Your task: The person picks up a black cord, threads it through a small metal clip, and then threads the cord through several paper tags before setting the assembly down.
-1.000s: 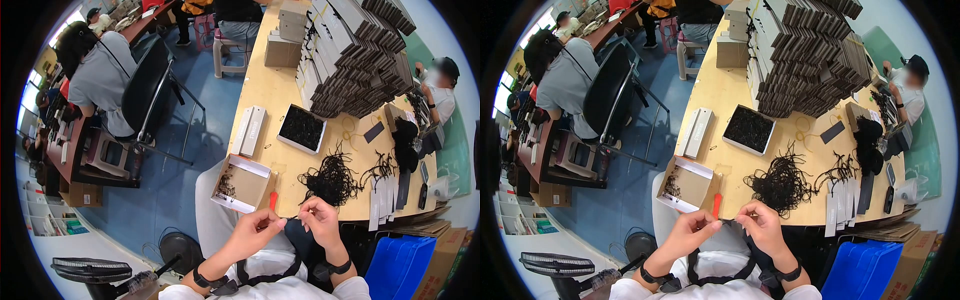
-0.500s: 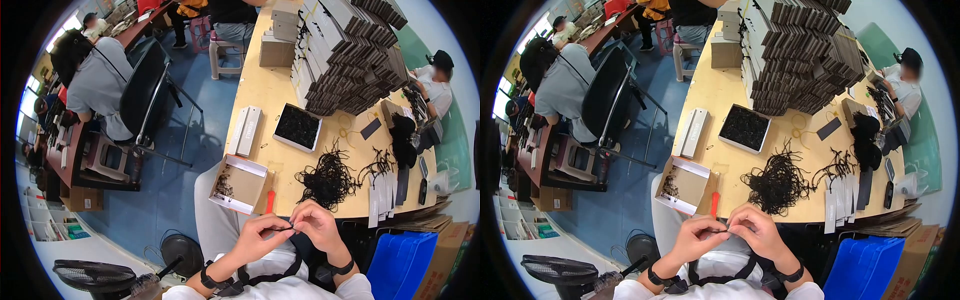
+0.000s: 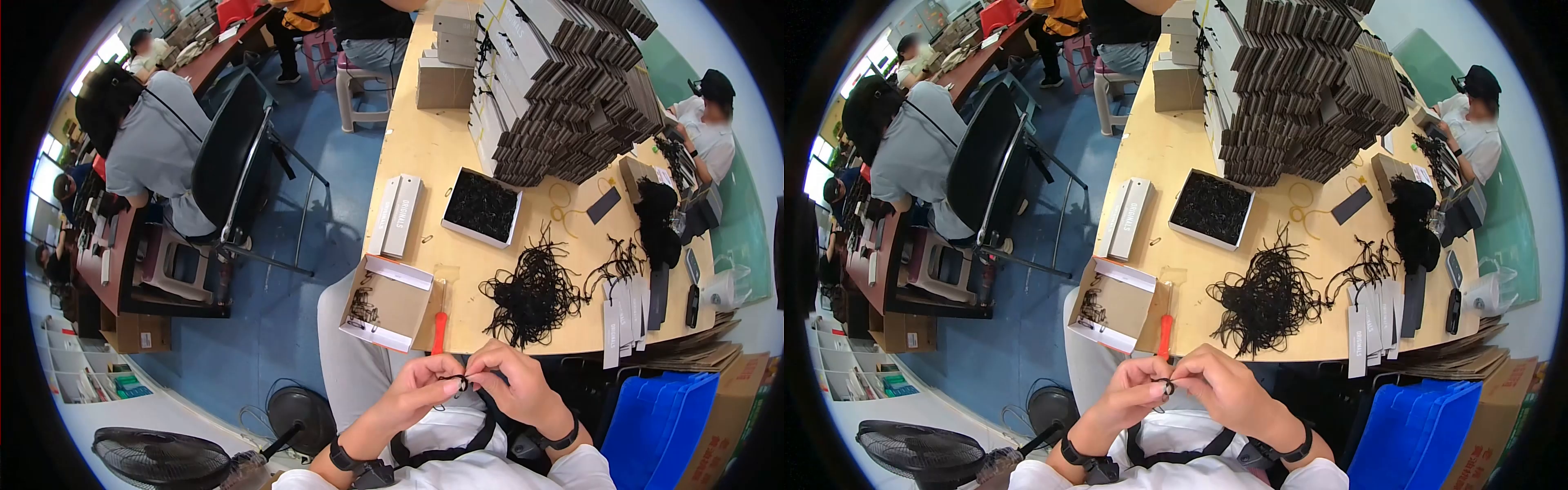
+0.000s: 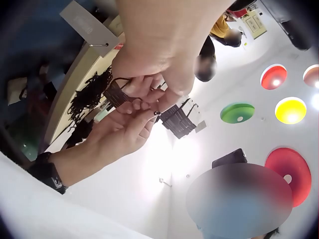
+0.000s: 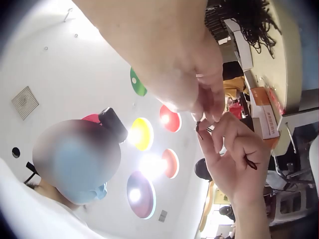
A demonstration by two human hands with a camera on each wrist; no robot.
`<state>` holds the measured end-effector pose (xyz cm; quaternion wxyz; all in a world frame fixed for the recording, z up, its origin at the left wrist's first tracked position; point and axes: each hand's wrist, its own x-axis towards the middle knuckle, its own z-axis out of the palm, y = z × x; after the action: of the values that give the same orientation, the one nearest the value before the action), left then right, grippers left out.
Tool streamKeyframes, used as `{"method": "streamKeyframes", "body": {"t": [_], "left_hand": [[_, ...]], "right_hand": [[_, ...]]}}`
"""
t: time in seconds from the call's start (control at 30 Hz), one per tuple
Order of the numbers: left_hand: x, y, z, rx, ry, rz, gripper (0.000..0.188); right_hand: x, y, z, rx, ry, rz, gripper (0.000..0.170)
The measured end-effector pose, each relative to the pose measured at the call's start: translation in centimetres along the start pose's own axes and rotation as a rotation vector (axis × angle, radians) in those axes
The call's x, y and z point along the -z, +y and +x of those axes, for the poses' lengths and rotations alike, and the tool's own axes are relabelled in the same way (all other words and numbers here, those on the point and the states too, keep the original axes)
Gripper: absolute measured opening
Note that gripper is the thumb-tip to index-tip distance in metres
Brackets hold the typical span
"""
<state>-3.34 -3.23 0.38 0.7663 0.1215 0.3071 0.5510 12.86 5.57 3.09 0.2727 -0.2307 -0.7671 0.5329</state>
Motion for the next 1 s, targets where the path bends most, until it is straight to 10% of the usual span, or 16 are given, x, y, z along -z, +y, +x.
{"method": "streamKeyframes", "body": {"t": [0.2,0.53,1.0], "left_hand": [[0.4,-0.4,-0.4,-0.181,0.0,0.099,0.014],[1.0,0.6,-0.6,-0.145,-0.029,0.219,0.015],[0.6,0.7,-0.5,-0.073,0.056,0.18,0.012]], "right_hand": [[-0.8,0.1,-0.1,0.381,0.118,-0.541,0.035],[0.6,0.1,1.2,0.362,0.175,-0.255,0.024],[0.3,0.2,0.8,0.432,0.078,-0.555,0.021]]}}
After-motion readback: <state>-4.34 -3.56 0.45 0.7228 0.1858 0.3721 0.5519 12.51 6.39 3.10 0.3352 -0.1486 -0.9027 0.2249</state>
